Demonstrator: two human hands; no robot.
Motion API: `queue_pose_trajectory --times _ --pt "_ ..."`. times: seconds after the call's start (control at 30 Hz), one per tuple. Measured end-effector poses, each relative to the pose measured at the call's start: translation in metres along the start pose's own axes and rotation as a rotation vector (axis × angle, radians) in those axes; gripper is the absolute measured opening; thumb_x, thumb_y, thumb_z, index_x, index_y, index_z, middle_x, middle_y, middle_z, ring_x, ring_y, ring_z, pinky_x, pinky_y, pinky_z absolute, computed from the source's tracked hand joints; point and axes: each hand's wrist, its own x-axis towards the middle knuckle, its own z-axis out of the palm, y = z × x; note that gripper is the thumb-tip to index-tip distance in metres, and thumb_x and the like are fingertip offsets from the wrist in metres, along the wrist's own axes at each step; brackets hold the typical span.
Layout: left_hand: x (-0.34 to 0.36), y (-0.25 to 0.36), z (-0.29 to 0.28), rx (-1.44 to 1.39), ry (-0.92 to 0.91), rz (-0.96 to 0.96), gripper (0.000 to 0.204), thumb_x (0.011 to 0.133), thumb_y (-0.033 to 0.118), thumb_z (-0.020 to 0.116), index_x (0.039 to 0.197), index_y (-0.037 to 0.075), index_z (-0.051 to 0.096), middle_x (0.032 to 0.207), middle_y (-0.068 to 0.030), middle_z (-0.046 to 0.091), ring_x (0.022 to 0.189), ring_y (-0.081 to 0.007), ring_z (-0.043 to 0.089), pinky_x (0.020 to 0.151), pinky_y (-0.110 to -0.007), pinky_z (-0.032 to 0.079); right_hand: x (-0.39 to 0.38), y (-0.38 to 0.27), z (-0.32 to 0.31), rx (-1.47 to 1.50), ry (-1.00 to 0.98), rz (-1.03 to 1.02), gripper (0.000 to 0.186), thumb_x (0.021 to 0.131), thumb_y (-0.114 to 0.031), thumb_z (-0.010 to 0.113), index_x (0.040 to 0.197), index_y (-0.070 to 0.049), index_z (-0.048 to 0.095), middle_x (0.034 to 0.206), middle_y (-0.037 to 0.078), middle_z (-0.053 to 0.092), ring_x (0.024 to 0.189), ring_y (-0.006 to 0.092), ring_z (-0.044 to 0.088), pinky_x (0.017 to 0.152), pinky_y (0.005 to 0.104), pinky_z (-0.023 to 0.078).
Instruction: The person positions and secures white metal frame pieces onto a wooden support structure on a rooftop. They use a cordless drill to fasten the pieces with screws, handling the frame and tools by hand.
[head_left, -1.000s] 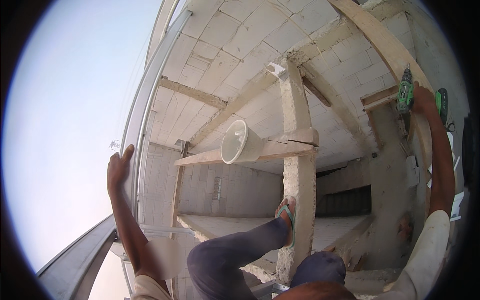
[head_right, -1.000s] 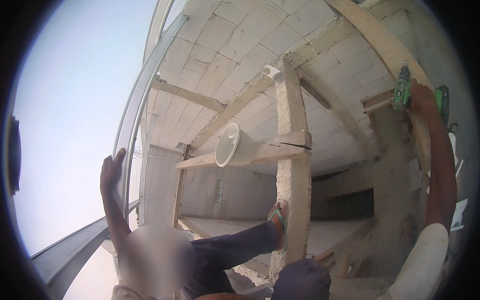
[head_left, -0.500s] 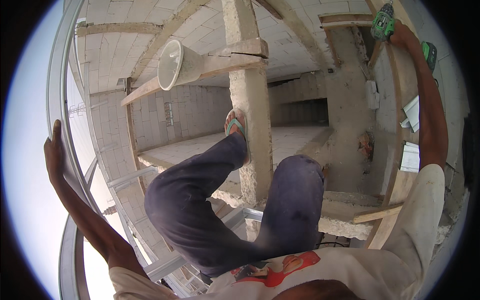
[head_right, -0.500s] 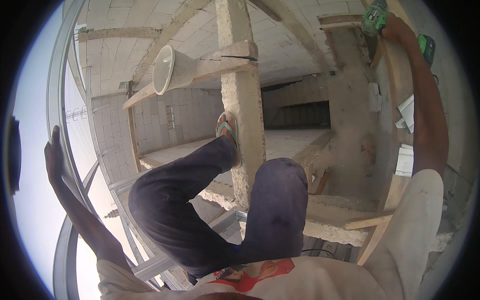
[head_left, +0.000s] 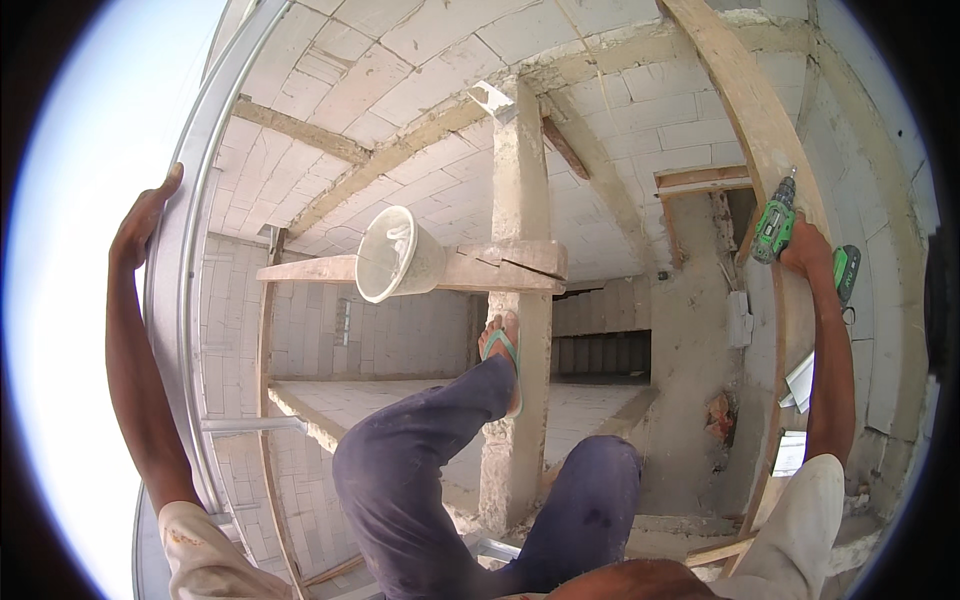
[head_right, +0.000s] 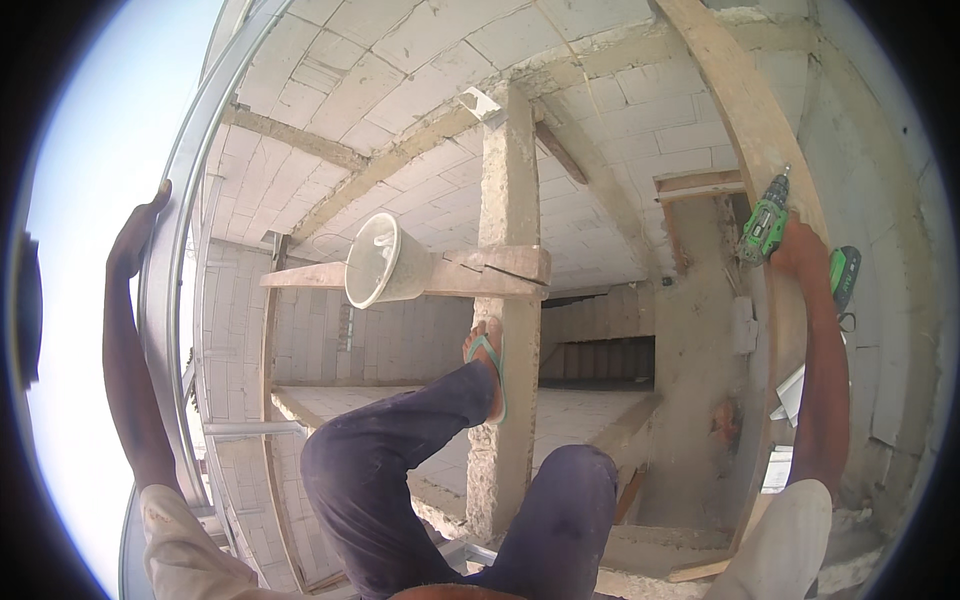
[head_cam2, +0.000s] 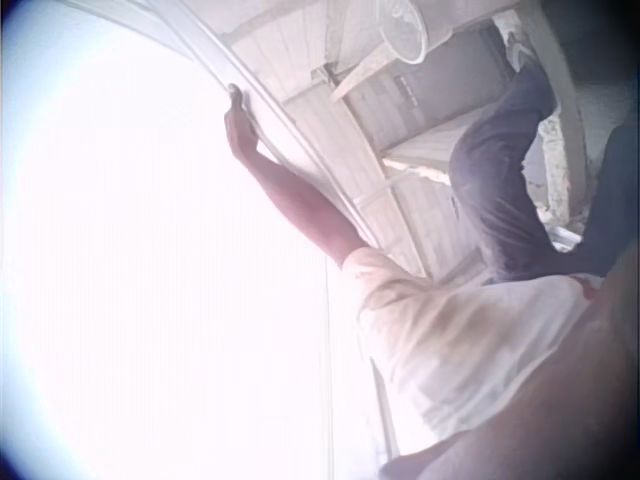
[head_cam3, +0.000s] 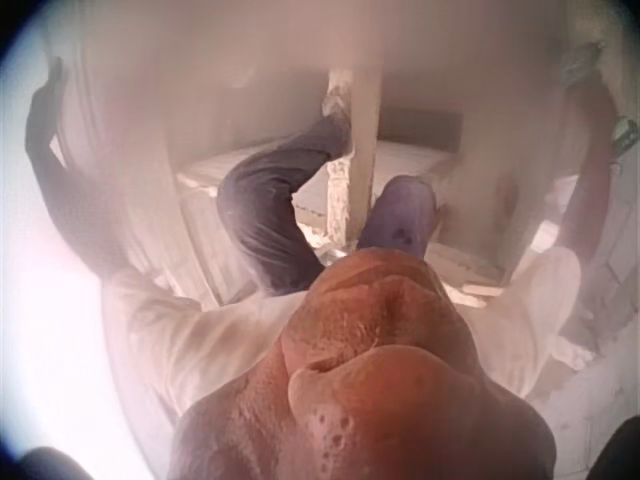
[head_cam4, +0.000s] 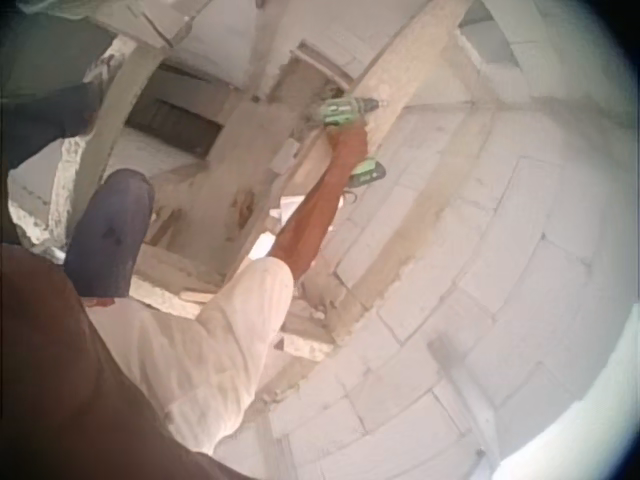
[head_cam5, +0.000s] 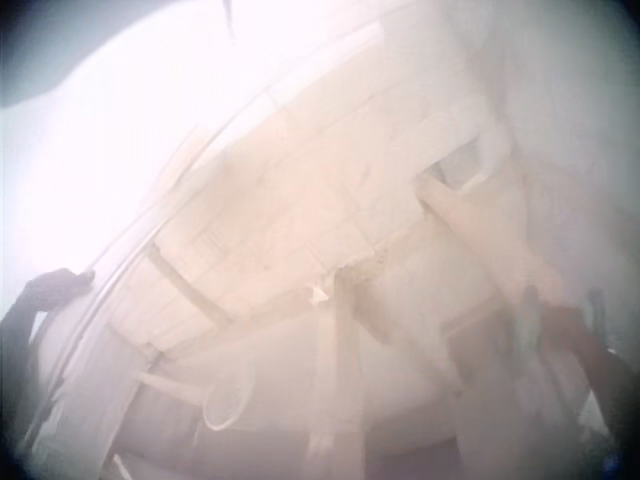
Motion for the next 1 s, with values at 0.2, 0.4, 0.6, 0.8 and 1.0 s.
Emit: queue_pose_trajectory --times 0.2,0.4,0.6,0.8,1.0 --pt "0.087 0.033 0.024 -0.486 -0.535 0.151 0.109 0.091 0.086 0.046 0.150 -0.006 0.044 0.110 -0.0249 0.066 0.089 -0.0317 0.071 0.080 -0.047 0.060 -0.014 -0.006 -0.010 -0.104 -0.047 0.037 0.089 0.074 -0.013 0.072 0.154 0.005 0.037 0.115 0.028 0.071 0.106 0.0423 0.071 0.092 0.0502 0.058" --pt "0.078 0.099 0.052 -1.172 -0.712 0.094 0.082 0.101 0.068 0.047 0.148 0.001 0.045 0.113 -0.0207 0.067 0.094 -0.0298 0.074 0.072 -0.049 0.068 -0.015 -0.013 -0.017 -0.106 -0.081 0.022 0.092 0.073 -0.015 0.075 0.154 0.005 0.037 0.113 0.024 0.072 0.106 0.0409 0.071 0.090 0.0490 0.058" --pt "0.098 0.084 0.063 -1.105 -0.649 0.309 0.075 0.096 0.049 0.064 0.145 -0.004 0.046 0.104 -0.0146 0.065 0.091 -0.0209 0.072 0.069 -0.039 0.066 -0.015 -0.017 -0.027 -0.107 -0.151 0.084 0.101 0.072 -0.029 0.080 0.155 0.005 0.031 0.115 0.027 0.070 0.104 0.0439 0.070 0.091 0.0499 0.058" --pt "0.101 0.117 0.067 -1.062 -0.629 0.174 0.078 0.095 0.051 0.065 0.145 -0.005 0.046 0.107 -0.0163 0.064 0.093 -0.0231 0.071 0.072 -0.040 0.064 -0.015 -0.023 -0.025 -0.109 -0.207 0.144 0.101 0.073 -0.030 0.080 0.155 0.001 0.028 0.115 0.027 0.071 0.103 0.0448 0.071 0.090 0.0512 0.058" --pt "0.105 0.145 0.061 -1.030 -0.618 0.083 0.081 0.093 0.052 0.066 0.145 -0.007 0.046 0.110 -0.0181 0.063 0.094 -0.0254 0.070 0.074 -0.041 0.062 -0.010 -0.018 -0.021 -0.099 -0.245 0.184 0.122 0.072 -0.028 0.082 0.166 -0.007 0.009 0.123 0.026 0.069 0.100 0.0448 0.071 0.087 0.0529 0.058"
